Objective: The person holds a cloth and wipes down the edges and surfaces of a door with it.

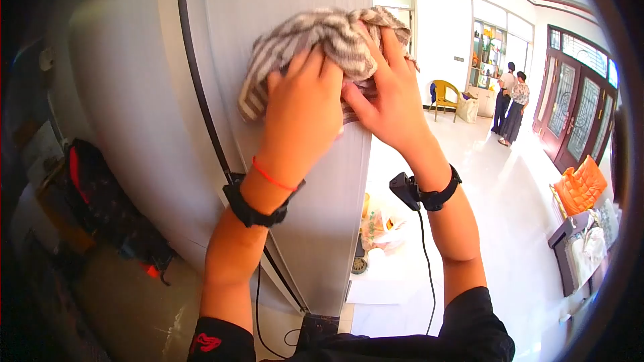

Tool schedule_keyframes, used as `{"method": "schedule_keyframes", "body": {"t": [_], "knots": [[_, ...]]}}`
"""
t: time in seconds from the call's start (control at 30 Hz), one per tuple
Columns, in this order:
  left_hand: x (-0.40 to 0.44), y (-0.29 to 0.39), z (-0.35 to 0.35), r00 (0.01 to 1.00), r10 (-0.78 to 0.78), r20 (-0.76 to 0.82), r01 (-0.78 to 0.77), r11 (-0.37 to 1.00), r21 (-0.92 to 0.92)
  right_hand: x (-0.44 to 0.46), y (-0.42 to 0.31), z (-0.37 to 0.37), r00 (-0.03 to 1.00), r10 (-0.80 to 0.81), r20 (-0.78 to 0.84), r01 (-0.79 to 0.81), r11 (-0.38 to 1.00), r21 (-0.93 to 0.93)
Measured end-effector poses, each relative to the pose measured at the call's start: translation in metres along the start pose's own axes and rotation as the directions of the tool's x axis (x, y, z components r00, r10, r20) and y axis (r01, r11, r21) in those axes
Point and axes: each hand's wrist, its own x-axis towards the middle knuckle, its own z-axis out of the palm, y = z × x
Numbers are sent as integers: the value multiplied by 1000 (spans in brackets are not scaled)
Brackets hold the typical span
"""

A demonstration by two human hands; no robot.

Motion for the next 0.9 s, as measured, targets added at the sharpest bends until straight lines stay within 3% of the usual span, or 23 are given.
{"method": "schedule_keyframes", "body": {"t": [0.1,0.2,0.47,0.53,0.6,0.8,0.9], "knots": [[-31,4,3,999,-34,-40,32,999,-32,12,-11,-10,997,49,64,-39,988,-150],[-45,-3,-8,995,-60,76,68,991,-113,25,-21,-13,992,87,88,-63,967,-245],[-58,-15,1,998,-28,63,35,992,-123,9,-47,-24,973,131,192,-38,904,-426],[-76,-13,12,1000,-4,-23,1,989,-151,-19,-56,-18,976,109,186,-2,867,-499],[-91,-12,15,1000,11,-11,-13,987,-157,-38,-63,-15,951,198,237,-57,867,-495],[-82,-21,1,1000,31,2,-30,968,-250,-14,-54,-22,950,202,238,-47,846,-531],[-58,-24,-6,1000,8,-28,-14,974,-226,16,-36,-25,945,225,239,-124,919,-374]]}}
